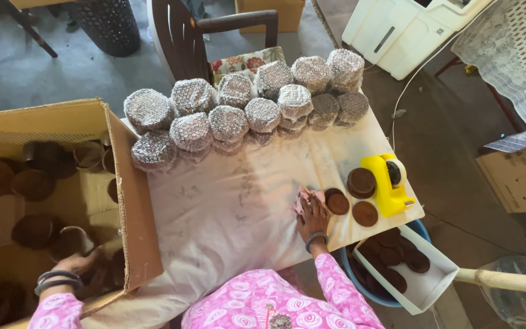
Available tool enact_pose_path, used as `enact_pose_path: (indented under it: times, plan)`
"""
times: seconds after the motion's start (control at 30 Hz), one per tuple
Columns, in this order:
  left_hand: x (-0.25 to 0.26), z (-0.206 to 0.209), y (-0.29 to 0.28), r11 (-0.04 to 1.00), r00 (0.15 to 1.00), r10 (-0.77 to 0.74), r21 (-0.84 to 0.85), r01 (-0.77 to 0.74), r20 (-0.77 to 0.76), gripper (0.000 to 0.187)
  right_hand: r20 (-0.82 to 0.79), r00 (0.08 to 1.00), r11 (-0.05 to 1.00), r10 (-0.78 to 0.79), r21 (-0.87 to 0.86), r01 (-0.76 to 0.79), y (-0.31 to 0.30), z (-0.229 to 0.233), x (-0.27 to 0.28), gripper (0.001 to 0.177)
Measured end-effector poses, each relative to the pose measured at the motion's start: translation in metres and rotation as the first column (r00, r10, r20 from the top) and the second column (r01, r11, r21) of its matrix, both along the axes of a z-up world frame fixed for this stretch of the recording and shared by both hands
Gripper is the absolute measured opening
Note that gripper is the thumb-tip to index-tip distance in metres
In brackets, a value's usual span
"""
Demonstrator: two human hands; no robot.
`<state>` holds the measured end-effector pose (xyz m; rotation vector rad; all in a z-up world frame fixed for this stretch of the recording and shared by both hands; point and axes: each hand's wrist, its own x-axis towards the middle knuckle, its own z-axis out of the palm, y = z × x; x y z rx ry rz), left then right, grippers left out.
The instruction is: Cleaning and organizing small brown clay pots or incense holders at a workstation.
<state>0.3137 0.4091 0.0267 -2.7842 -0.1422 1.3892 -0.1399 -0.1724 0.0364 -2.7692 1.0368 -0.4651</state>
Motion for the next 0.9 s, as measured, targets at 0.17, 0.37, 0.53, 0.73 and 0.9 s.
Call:
enact_pose_path:
  times: [0.17, 0.37, 0.53, 0.73, 0.9]
  plan:
    - [-0.006, -0.008, -0.014, 0.979, 0.974, -0.204, 0.003, 0.205, -0.097, 0.120, 0.003, 1.000, 1.000, 0.008, -0.011, -0.008, 0.000, 0.000, 0.001, 0.062]
    - [0.000, -0.005, -0.013, 0.959, 0.988, -0.138, -0.242, 0.150, 0.063, 0.113, -0.011, 1.000, 0.999, 0.013, -0.029, -0.014, -0.001, -0.001, 0.001, 0.061]
    - [-0.029, 0.104, -0.056, 0.962, 0.922, 0.019, -0.258, 0.089, 0.386, 0.099, -0.033, 0.999, 1.000, -0.002, -0.003, 0.001, 0.000, 0.000, 0.000, 0.060]
    - [0.023, 0.061, 0.001, 0.450, 0.644, 0.757, -0.801, -0.394, 0.109, 0.052, -0.032, 0.999, 1.000, -0.003, -0.006, 0.003, 0.001, 0.001, 0.000, 0.061]
    - [-0.012, 0.129, -0.007, -0.009, 0.343, 0.924, -0.908, -0.419, -0.168, 0.032, -0.033, 0.999, 1.000, -0.004, 0.004, 0.004, 0.000, 0.002, 0.001, 0.062]
